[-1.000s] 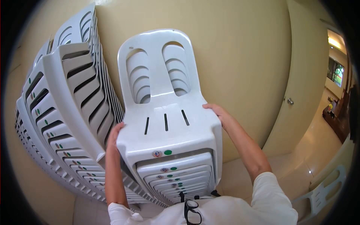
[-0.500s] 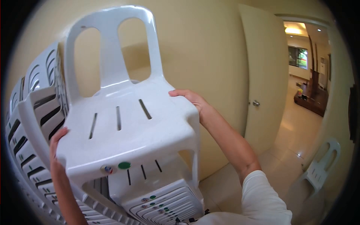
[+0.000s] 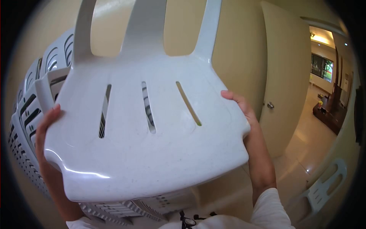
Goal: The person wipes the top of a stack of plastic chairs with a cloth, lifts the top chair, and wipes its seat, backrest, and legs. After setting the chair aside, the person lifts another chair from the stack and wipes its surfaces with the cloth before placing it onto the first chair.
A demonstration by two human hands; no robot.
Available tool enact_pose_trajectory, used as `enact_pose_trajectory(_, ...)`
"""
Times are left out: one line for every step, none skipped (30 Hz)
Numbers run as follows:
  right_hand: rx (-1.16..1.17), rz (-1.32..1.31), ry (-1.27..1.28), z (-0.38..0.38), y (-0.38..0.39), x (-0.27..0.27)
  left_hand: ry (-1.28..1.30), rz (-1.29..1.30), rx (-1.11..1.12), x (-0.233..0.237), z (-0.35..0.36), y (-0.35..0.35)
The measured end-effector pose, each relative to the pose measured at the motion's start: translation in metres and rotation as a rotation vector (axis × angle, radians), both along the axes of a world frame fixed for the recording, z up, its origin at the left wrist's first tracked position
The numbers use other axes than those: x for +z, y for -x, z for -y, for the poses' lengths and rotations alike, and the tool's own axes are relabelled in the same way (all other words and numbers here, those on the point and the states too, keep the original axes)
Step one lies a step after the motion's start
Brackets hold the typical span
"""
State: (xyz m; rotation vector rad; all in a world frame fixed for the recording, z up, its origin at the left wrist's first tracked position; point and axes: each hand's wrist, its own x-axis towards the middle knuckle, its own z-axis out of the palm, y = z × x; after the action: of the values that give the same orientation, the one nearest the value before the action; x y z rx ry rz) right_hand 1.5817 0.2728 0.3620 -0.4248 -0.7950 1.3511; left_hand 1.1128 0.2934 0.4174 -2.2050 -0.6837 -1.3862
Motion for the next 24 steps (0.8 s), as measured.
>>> enact_pose_trajectory(0.062,0.069,0.001,0.003,-0.014,0.001,-0.099,0.024,-0.057,0.009,0.012,-0.001)
enact_pose_trajectory(0.094,0.113,0.003,0.008,-0.033,0.001,-0.118,0.017,-0.055,0.019,0.018,-0.015)
enact_pose_trajectory(-0.024,0.167,0.012,0.029,-0.036,0.003,-0.116,0.019,-0.051,0.024,0.027,-0.03)
enact_pose_trajectory(-0.077,0.141,-0.016,0.035,-0.049,0.0,-0.124,0.021,-0.05,0.031,0.038,-0.05)
enact_pose_trajectory(-0.183,0.173,-0.109,0.053,-0.058,-0.001,-0.107,0.024,-0.052,0.039,0.047,-0.069)
enact_pose_trajectory(-0.214,0.136,-0.13,0.071,-0.068,-0.001,-0.078,0.037,-0.061,0.045,0.056,-0.086)
enact_pose_trajectory(-0.26,0.097,-0.319,0.086,-0.082,-0.019,-0.037,0.06,-0.067,0.049,0.067,-0.101)
enact_pose_trajectory(-0.36,0.139,-0.572,0.11,-0.095,-0.034,0.01,0.084,-0.081,0.054,0.074,-0.118)
enact_pose_trajectory(-0.318,0.066,-0.4,0.136,-0.104,-0.026,0.067,0.111,-0.092,0.057,0.08,-0.134)
enact_pose_trajectory(-0.252,-0.01,-0.237,0.165,-0.106,-0.015,0.125,0.136,-0.115,0.058,0.091,-0.144)
enact_pose_trajectory(-0.283,-0.035,-0.225,0.18,-0.12,-0.018,0.186,0.16,-0.133,0.059,0.097,-0.157)
enact_pose_trajectory(-0.243,-0.085,-0.24,0.193,-0.136,-0.022,0.245,0.179,-0.159,0.061,0.101,-0.17)
enact_pose_trajectory(-0.201,-0.131,-0.263,0.209,-0.147,-0.025,0.302,0.199,-0.19,0.061,0.108,-0.181)
enact_pose_trajectory(-0.316,-0.108,-0.264,0.237,-0.155,-0.029,0.363,0.217,-0.224,0.061,0.111,-0.198)
enact_pose_trajectory(-0.345,-0.125,-0.259,0.258,-0.167,-0.036,0.423,0.23,-0.263,0.062,0.113,-0.214)
enact_pose_trajectory(-0.425,-0.106,-0.279,0.278,-0.18,-0.042,0.485,0.243,-0.307,0.062,0.116,-0.229)
enact_pose_trajectory(-0.5,-0.081,-0.291,0.29,-0.198,-0.048,0.546,0.259,-0.345,0.061,0.113,-0.249)
enact_pose_trajectory(-0.527,-0.083,-0.291,0.308,-0.211,-0.052,0.601,0.272,-0.395,0.062,0.114,-0.266)
enact_pose_trajectory(-0.566,-0.077,-0.288,0.323,-0.223,-0.056,0.655,0.285,-0.442,0.063,0.112,-0.283)
enact_pose_trajectory(-0.603,-0.071,-0.281,0.337,-0.233,-0.058,0.712,0.295,-0.484,0.065,0.109,-0.298)
enact_pose_trajectory(-0.628,-0.074,-0.273,0.351,-0.244,-0.063,0.77,0.297,-0.527,0.066,0.104,-0.319)
enact_pose_trajectory(-0.676,-0.098,-0.244,0.369,-0.252,-0.069,0.823,0.3,-0.571,0.065,0.102,-0.338)
enact_pose_trajectory(-0.726,-0.122,-0.218,0.387,-0.26,-0.074,0.881,0.293,-0.618,0.062,0.1,-0.359)
enact_pose_trajectory(-0.762,-0.139,-0.218,0.413,-0.262,-0.081,0.932,0.292,-0.679,0.059,0.103,-0.378)
